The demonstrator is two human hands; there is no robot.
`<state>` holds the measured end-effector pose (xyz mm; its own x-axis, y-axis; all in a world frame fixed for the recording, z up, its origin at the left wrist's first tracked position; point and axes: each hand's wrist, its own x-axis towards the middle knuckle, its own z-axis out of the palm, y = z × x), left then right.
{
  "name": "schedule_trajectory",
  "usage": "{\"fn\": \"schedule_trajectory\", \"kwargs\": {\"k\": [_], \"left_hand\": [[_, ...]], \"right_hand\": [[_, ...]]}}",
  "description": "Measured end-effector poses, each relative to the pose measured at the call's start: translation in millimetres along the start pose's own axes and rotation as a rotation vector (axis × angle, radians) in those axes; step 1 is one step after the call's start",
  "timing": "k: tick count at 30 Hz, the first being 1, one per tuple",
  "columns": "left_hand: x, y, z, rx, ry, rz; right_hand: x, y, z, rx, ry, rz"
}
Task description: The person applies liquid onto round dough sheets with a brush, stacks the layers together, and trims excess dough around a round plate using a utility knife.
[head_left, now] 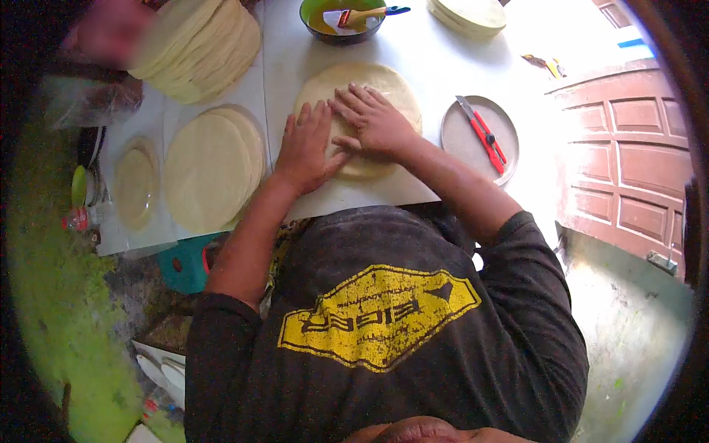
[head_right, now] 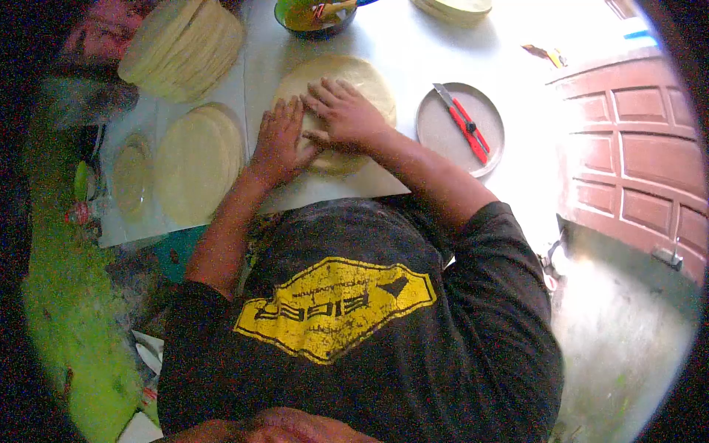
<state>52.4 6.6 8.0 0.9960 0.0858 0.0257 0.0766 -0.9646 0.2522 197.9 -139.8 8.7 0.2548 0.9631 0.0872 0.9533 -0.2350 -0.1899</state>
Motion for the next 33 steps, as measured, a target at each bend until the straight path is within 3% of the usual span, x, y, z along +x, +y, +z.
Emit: {"fn": "schedule_trajectory", "kwargs": {"k": [8,11,14,17,21,22,24,26,27,31,33], "left_hand": [[-5.8,0.6,-2.8,0.028,0.008,-0.030],[-5.1,0.7,2.0,0.064,0.031,-0.015],[-4.9,-0.8,-0.3,0.065,0.019,-0.018],[-4.8,-2.7,0.3,0.044,0.001,-0.003],[-20.5,-1.9,1.4,-0.120,0.144,0.028],[-24.5,-1.6,-0.8,-0.151,0.184,0.041],[-37.6,2.7,-5.0,-0.252,0.154,0.018],[-54.6,4.9,-13.9,-0.274,0.097,0.030],[-60.1,7.1,-18.3,-0.287,0.040,0.019],[-69.5,15.3,-32.9,-0.296,0.007,-0.022],[-64.7,17.8,-38.5,-0.228,0.048,0.079]], "right_hand": [[-6.9,14.3,-8.7,-0.116,0.026,0.282],[-4.8,10.7,-11.9,-0.123,0.183,0.254],[-6.6,11.0,-2.0,-0.114,0.080,0.222],[-10.2,4.7,-9.0,-0.127,0.133,0.157],[-15.4,-2.0,-7.8,0.023,-0.002,0.174],[-18.2,-1.0,-12.2,0.097,0.049,0.113],[-33.9,-3.2,-33.9,0.169,0.373,0.147],[-64.5,12.1,-48.4,0.349,0.619,0.337],[-84.0,28.9,-55.9,0.194,0.672,0.429],[-155.0,78.1,-62.9,-0.108,0.359,0.831],[-170.6,85.9,-57.9,-0.087,0.291,0.813]]}}
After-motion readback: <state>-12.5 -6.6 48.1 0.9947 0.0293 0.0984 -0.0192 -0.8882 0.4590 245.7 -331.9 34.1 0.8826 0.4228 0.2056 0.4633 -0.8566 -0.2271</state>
